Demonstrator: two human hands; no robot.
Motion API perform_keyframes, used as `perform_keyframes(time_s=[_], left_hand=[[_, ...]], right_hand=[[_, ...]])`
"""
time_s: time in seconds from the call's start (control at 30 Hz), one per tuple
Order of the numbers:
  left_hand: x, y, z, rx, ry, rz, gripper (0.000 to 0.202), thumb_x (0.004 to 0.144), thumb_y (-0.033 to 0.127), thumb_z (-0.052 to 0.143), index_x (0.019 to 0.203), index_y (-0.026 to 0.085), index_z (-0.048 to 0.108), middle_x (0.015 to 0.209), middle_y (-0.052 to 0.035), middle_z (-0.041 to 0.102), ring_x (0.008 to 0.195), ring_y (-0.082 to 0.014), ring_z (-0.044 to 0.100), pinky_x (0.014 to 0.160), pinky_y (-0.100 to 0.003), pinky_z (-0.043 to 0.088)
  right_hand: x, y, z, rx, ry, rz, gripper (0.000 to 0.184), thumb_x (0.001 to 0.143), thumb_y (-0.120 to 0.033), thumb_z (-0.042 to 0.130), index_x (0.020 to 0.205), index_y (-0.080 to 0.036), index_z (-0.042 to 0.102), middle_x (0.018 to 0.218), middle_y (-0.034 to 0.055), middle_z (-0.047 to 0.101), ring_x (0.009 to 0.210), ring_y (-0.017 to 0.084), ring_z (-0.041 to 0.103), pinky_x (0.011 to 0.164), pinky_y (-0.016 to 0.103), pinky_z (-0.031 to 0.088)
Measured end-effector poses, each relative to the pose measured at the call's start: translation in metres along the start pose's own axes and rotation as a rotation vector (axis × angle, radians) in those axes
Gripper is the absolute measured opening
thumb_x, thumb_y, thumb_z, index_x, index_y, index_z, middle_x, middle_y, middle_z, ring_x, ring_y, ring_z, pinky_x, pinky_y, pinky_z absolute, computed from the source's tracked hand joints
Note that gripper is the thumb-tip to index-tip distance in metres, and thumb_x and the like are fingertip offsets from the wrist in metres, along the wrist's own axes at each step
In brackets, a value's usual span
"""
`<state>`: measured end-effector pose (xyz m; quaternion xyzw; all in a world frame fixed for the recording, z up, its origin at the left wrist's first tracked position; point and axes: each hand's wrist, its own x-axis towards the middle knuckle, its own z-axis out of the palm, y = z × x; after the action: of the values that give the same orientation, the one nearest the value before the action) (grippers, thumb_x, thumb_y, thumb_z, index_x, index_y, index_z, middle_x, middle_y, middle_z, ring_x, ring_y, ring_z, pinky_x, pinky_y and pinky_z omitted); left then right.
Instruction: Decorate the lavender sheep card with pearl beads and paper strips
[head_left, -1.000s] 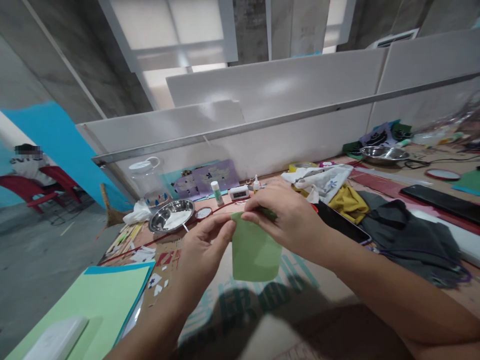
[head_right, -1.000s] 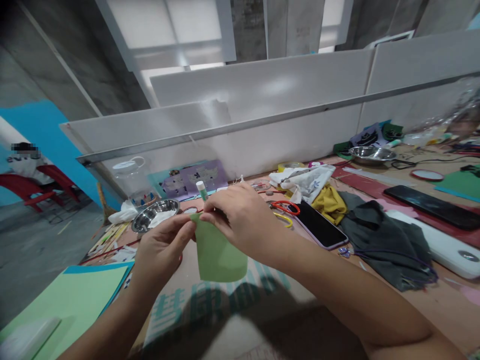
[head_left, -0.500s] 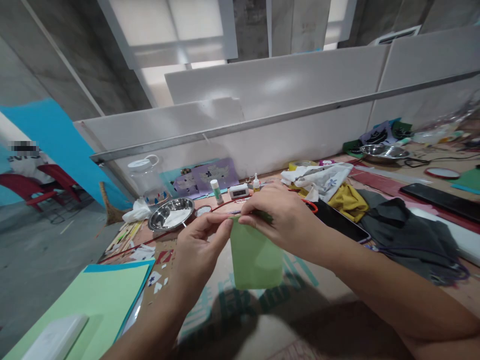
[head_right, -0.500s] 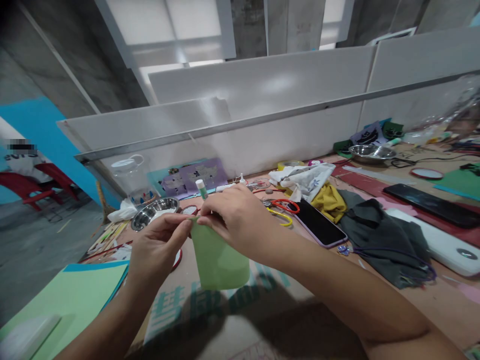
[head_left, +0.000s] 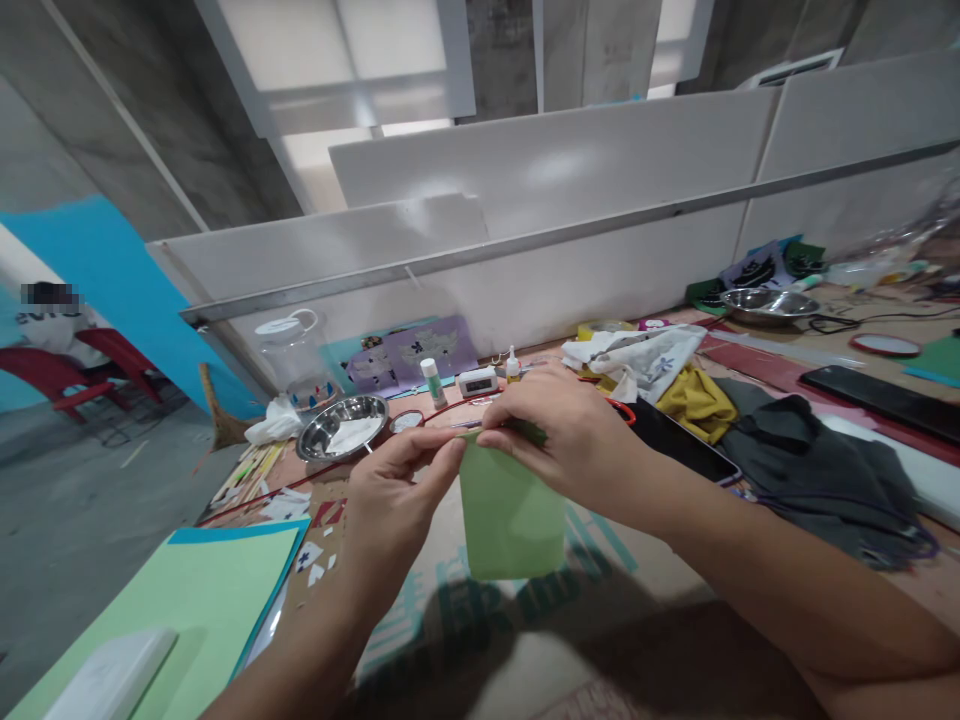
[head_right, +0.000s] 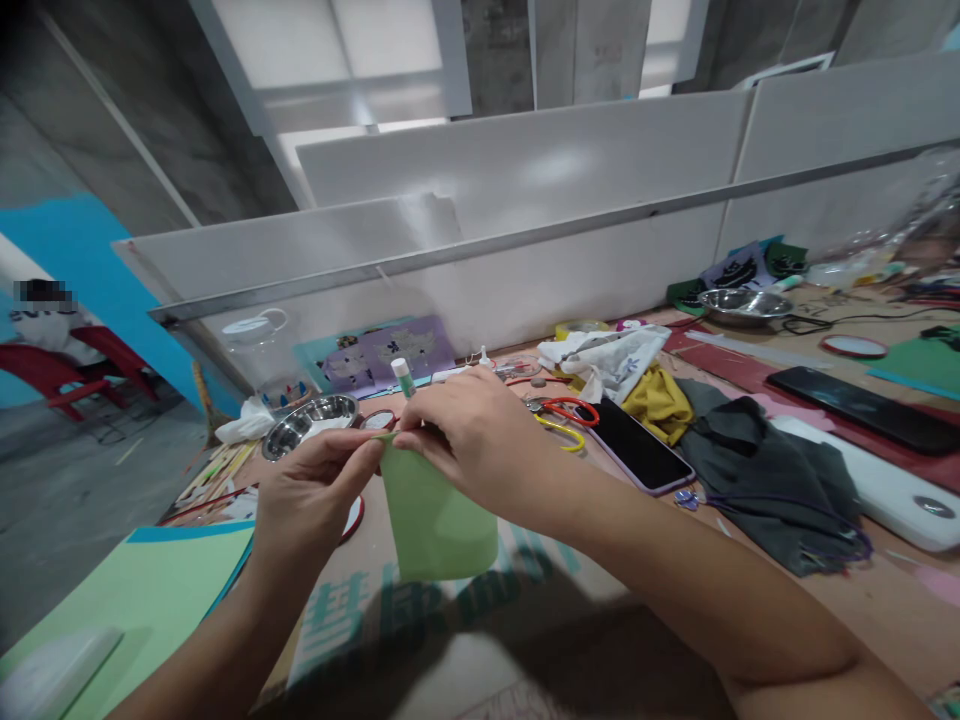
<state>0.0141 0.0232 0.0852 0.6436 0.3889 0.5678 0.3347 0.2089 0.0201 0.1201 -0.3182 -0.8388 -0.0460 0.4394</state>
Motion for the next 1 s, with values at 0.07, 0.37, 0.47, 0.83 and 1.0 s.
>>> perform_keyframes(time_s=[0.07,0.37,0.47,0.83,1.0], left_hand=[[-0.0003,0.001,0.0,0.011,0.008,0.006,0.017,0.082,0.036,0.076,0.086,0.019,0.078,0.089,-0.0057,0.08,0.081,-0.0172,0.075,0.073,-0.025,0.062],[-0.001,0.0024,0.0,0.023,0.014,0.031,0.01,0.082,0.03,0.076,0.086,0.021,0.079,0.087,-0.0026,0.08,0.078,-0.0146,0.074,0.072,-0.021,0.061],[-0.002,0.002,0.0001,0.031,0.034,0.038,0.009,0.081,0.029,0.077,0.085,0.022,0.08,0.086,-0.0016,0.08,0.079,-0.0139,0.074,0.072,-0.02,0.061],[-0.0008,-0.0015,0.0004,-0.003,0.03,0.068,0.004,0.082,0.027,0.077,0.085,0.026,0.08,0.086,0.0021,0.08,0.079,-0.011,0.074,0.072,-0.015,0.059],[-0.0026,-0.0012,-0.0005,-0.015,0.033,0.073,0.004,0.082,0.027,0.077,0.084,0.024,0.079,0.085,0.0007,0.08,0.078,-0.0119,0.074,0.071,-0.016,0.059]], right_hand=[[-0.0001,0.0,0.0001,0.003,0.003,-0.003,0.009,0.094,-0.024,0.065,0.086,-0.019,0.066,0.079,-0.001,0.07,0.076,0.015,0.057,0.079,0.03,0.037],[0.0,-0.0004,-0.0014,0.008,-0.003,0.002,0.009,0.094,-0.024,0.066,0.086,-0.019,0.066,0.079,-0.0007,0.069,0.076,0.015,0.057,0.081,0.03,0.037],[-0.0002,-0.0002,-0.0017,0.011,-0.002,0.001,0.009,0.094,-0.023,0.066,0.087,-0.019,0.066,0.079,-0.0008,0.069,0.076,0.015,0.057,0.08,0.029,0.037],[0.0002,0.0001,-0.0008,0.011,0.014,-0.019,0.009,0.093,-0.023,0.068,0.086,-0.018,0.067,0.078,-0.0012,0.069,0.074,0.014,0.057,0.081,0.029,0.036],[0.0009,0.0002,-0.0005,0.004,0.019,-0.025,0.007,0.092,-0.021,0.069,0.086,-0.017,0.067,0.078,-0.0014,0.069,0.075,0.014,0.057,0.081,0.029,0.036]])
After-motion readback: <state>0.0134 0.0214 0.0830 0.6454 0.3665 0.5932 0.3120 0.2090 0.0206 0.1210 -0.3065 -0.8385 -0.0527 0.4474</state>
